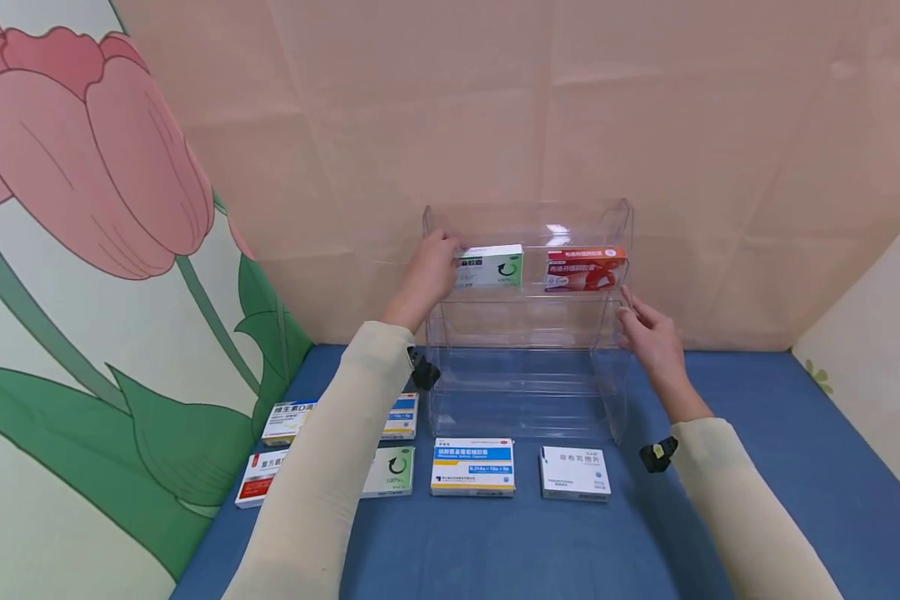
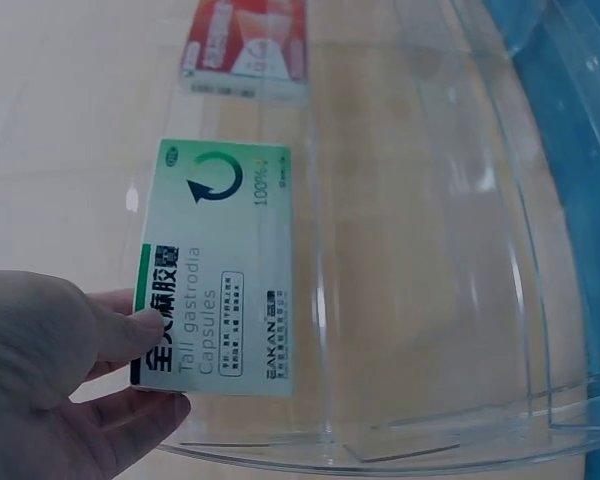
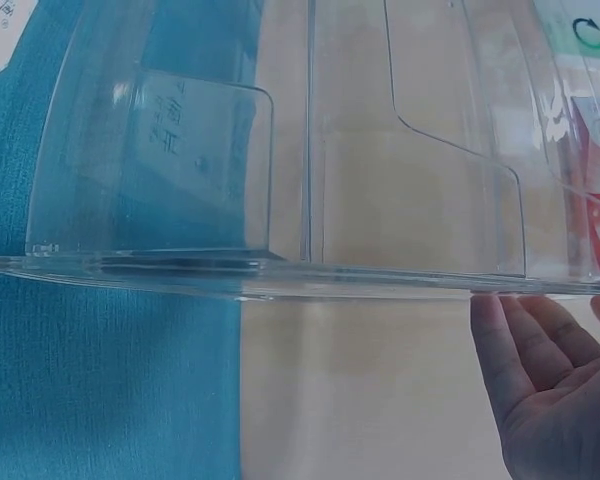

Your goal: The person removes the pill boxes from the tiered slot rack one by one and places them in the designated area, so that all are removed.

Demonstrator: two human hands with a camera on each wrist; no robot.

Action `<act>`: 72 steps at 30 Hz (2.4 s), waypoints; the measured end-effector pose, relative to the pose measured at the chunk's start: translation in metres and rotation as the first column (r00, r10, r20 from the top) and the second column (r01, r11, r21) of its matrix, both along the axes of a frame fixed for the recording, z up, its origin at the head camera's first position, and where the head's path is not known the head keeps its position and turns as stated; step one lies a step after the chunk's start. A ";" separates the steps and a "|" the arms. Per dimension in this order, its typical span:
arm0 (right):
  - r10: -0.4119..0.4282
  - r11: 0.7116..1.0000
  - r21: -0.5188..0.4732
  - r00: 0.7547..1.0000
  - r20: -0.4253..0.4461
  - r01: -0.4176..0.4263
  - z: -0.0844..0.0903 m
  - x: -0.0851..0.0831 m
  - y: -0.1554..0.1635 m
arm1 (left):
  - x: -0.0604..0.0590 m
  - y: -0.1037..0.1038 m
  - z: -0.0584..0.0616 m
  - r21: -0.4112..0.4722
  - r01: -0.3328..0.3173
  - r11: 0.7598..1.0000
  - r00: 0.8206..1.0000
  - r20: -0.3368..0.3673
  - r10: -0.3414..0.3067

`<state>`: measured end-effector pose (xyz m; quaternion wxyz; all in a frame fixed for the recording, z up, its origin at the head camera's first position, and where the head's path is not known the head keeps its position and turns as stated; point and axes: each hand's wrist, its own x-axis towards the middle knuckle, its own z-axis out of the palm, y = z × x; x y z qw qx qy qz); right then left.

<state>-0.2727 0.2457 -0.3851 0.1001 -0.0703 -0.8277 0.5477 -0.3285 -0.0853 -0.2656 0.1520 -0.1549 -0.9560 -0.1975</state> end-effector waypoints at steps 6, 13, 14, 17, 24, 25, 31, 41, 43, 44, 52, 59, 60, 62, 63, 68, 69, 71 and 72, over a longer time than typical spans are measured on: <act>-0.005 1.000 -0.015 1.000 0.014 0.005 0.000 -0.001 0.000 | 0.005 0.001 0.009 0.034 0.013 0.999 0.998 -0.059 -0.011; -0.008 1.000 -0.025 1.000 0.018 0.008 0.000 -0.002 0.001 | 0.010 0.004 0.024 0.041 0.015 0.999 0.994 -0.104 -0.011; -0.009 1.000 -0.024 1.000 0.018 0.010 0.000 -0.002 0.001 | 0.011 0.004 0.027 0.043 0.019 0.999 0.994 -0.110 -0.014; -0.010 1.000 -0.029 1.000 0.020 0.011 0.000 -0.003 0.001 | 0.014 0.003 0.033 0.053 0.027 0.998 0.992 -0.128 -0.020; -0.002 0.999 -0.032 1.000 0.018 0.003 -0.001 -0.002 0.000 | 0.026 -0.003 0.043 0.109 0.044 0.993 0.996 -0.079 -0.036; -0.003 0.999 -0.032 1.000 0.018 0.004 0.000 -0.002 0.000 | 0.028 -0.004 0.043 0.103 0.051 0.993 0.997 -0.070 -0.043; -0.012 0.999 -0.034 1.000 0.027 0.013 0.001 -0.001 -0.002 | 0.043 -0.008 0.038 0.068 0.079 0.995 0.997 0.002 -0.079; -0.013 1.000 -0.021 1.000 0.018 0.013 0.000 -0.001 0.001 | 0.062 -0.007 0.029 0.038 0.150 0.988 0.984 0.094 -0.153; -0.012 1.000 -0.017 1.000 0.018 0.012 0.000 -0.001 0.001 | 0.066 -0.008 0.024 0.044 0.165 0.985 0.979 0.113 -0.169; -0.012 1.000 -0.016 1.000 0.018 0.012 -0.001 -0.002 0.001 | 0.068 -0.008 0.022 0.048 0.172 0.984 0.977 0.121 -0.176; -0.009 1.000 -0.021 1.000 0.024 0.009 -0.001 -0.001 0.002 | 0.076 -0.016 0.002 0.055 0.222 0.974 0.959 0.170 -0.228; -0.021 1.000 -0.015 0.999 0.032 0.022 -0.001 -0.002 0.003 | 0.082 -0.025 -0.017 0.047 0.266 0.963 0.929 0.254 -0.269; -0.023 1.000 -0.013 0.999 0.032 0.024 -0.001 -0.002 0.004 | 0.082 -0.026 -0.020 0.042 0.275 0.961 0.925 0.262 -0.276; -0.024 1.000 -0.013 0.999 0.030 0.025 -0.002 -0.003 0.004 | 0.084 -0.028 -0.026 0.033 0.286 0.958 0.917 0.280 -0.283; -0.024 1.000 -0.013 0.999 0.030 0.025 -0.002 -0.003 0.004 | 0.085 -0.029 -0.028 0.026 0.293 0.956 0.914 0.286 -0.288; -0.027 1.000 -0.009 0.999 0.024 0.027 -0.002 -0.004 0.005 | 0.091 -0.033 -0.041 0.032 0.330 0.943 0.881 0.348 -0.321; -0.028 1.000 -0.007 0.999 0.022 0.028 -0.002 -0.004 0.005 | 0.093 -0.034 -0.043 0.044 0.341 0.939 0.869 0.365 -0.333; -0.028 1.000 -0.006 0.999 0.021 0.028 -0.003 -0.003 0.006 | 0.095 -0.036 -0.049 0.070 0.350 0.934 0.844 0.408 -0.348; -0.025 1.000 -0.007 0.999 0.020 0.026 -0.003 -0.003 0.006 | 0.097 -0.036 -0.051 0.087 0.353 0.932 0.830 0.432 -0.354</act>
